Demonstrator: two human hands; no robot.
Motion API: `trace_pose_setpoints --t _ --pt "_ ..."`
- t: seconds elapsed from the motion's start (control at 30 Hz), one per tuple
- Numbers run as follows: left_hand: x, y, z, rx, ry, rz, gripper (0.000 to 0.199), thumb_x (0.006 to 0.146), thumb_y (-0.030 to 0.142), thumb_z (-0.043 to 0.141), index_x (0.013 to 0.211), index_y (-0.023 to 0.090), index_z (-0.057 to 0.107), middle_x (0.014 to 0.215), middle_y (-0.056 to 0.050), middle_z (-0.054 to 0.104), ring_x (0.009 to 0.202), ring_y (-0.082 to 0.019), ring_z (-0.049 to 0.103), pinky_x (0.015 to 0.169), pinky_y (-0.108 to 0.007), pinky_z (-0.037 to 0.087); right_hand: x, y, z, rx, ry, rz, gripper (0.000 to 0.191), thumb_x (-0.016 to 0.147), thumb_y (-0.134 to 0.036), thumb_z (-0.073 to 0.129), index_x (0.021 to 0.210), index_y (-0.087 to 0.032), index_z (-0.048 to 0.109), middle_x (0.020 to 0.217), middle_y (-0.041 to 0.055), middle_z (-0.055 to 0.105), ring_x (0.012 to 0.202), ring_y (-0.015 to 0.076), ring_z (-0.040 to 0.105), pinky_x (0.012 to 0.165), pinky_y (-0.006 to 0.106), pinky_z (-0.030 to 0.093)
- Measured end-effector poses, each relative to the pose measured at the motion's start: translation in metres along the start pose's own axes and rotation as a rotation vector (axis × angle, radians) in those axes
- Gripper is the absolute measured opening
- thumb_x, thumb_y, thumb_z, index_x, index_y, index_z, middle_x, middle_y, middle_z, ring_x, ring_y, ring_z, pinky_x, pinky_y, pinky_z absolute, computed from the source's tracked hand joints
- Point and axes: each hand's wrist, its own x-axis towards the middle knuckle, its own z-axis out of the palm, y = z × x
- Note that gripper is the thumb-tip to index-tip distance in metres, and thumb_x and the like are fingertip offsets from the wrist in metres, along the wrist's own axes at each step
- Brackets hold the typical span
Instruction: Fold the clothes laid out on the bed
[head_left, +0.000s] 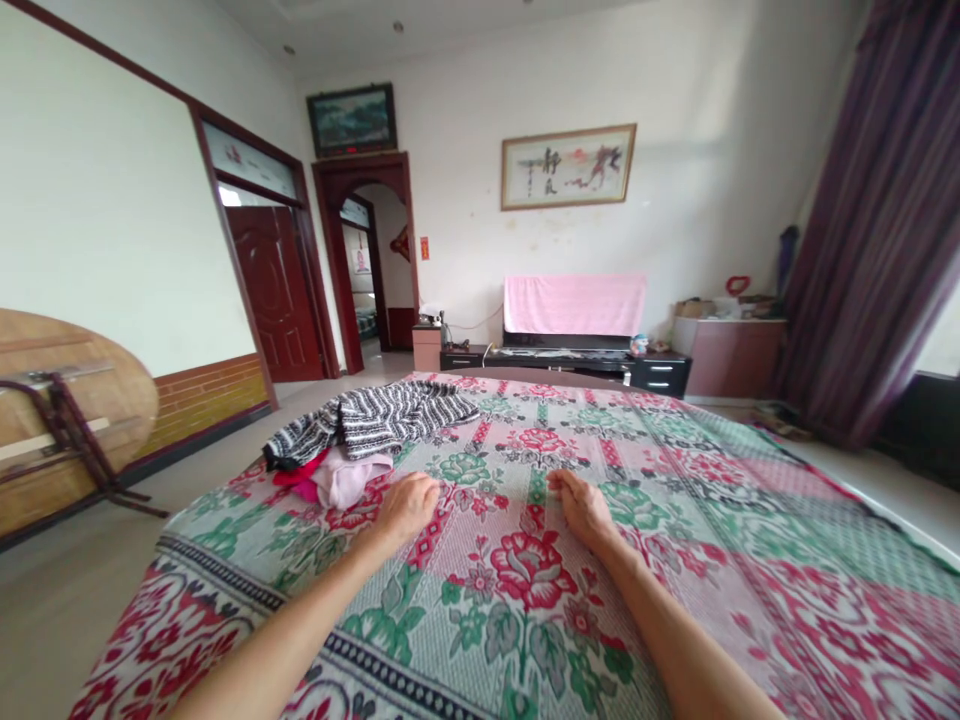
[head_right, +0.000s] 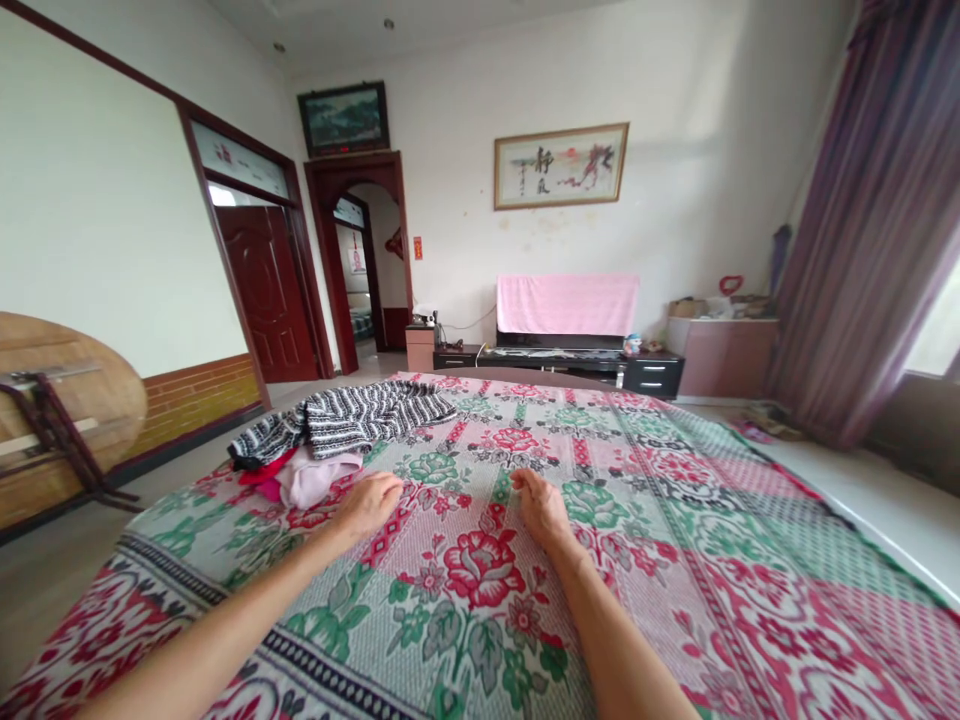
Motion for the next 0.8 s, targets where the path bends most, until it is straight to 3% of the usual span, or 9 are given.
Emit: trace_pose_setpoints --t 0.1,0.4,0.53,0.63,0.8 --pt "-0.011 0.009 0.009 0.042 -0.022 0.019 0.030 0.089 0.022 0.039 0.092 0.017 0.069 0.099 -0.010 0.067 0.094 -0.021 0.060 0.089 -0.033 0.043 0.003 0.004 0.002 -0.095 -0.003 -0.030 0.034 0.078 -0.011 0.035 0.089 -0.022 0.065 0.091 0.0030 0.071 0.080 0.0163 0.066 0.077 0.025 0.046" --pt "-0.014 0.013 0.009 0.073 0.042 -0.004 0.028 0.088 0.020 0.042 0.097 0.018 0.069 0.100 -0.006 0.067 0.094 -0.018 0.060 0.088 -0.029 0.043 -0.002 0.000 0.011 -0.300 -0.072 -0.138 0.035 0.072 -0.004 0.040 0.089 -0.016 0.069 0.099 0.0086 0.068 0.095 0.0184 0.062 0.089 0.027 0.043" --pt "-0.015 0.011 0.010 0.051 0.060 -0.009 0.028 0.087 0.019 0.042 0.095 0.018 0.070 0.099 -0.006 0.067 0.092 -0.017 0.060 0.087 -0.029 0.044 -0.013 -0.009 0.010 -0.358 -0.101 -0.237 0.030 0.081 -0.012 0.040 0.095 -0.016 0.066 0.103 0.0094 0.067 0.098 0.0197 0.060 0.091 0.031 0.041" --pt "-0.015 0.010 0.011 0.049 0.062 -0.004 0.028 0.086 0.018 0.043 0.093 0.018 0.070 0.097 -0.006 0.067 0.091 -0.017 0.060 0.086 -0.028 0.045 -0.020 -0.013 0.008 -0.344 -0.151 -0.317 0.036 0.093 -0.025 0.029 0.088 -0.019 0.064 0.093 0.0062 0.068 0.091 0.0183 0.061 0.087 0.031 0.042" --pt "-0.013 0.007 0.012 0.040 0.064 -0.001 0.027 0.085 0.018 0.044 0.093 0.019 0.070 0.097 -0.006 0.068 0.091 -0.016 0.060 0.087 -0.028 0.045 -0.022 -0.010 0.007 -0.337 -0.118 -0.305 0.042 0.093 -0.026 0.023 0.094 -0.018 0.064 0.101 0.0091 0.069 0.098 0.0195 0.061 0.091 0.033 0.043"
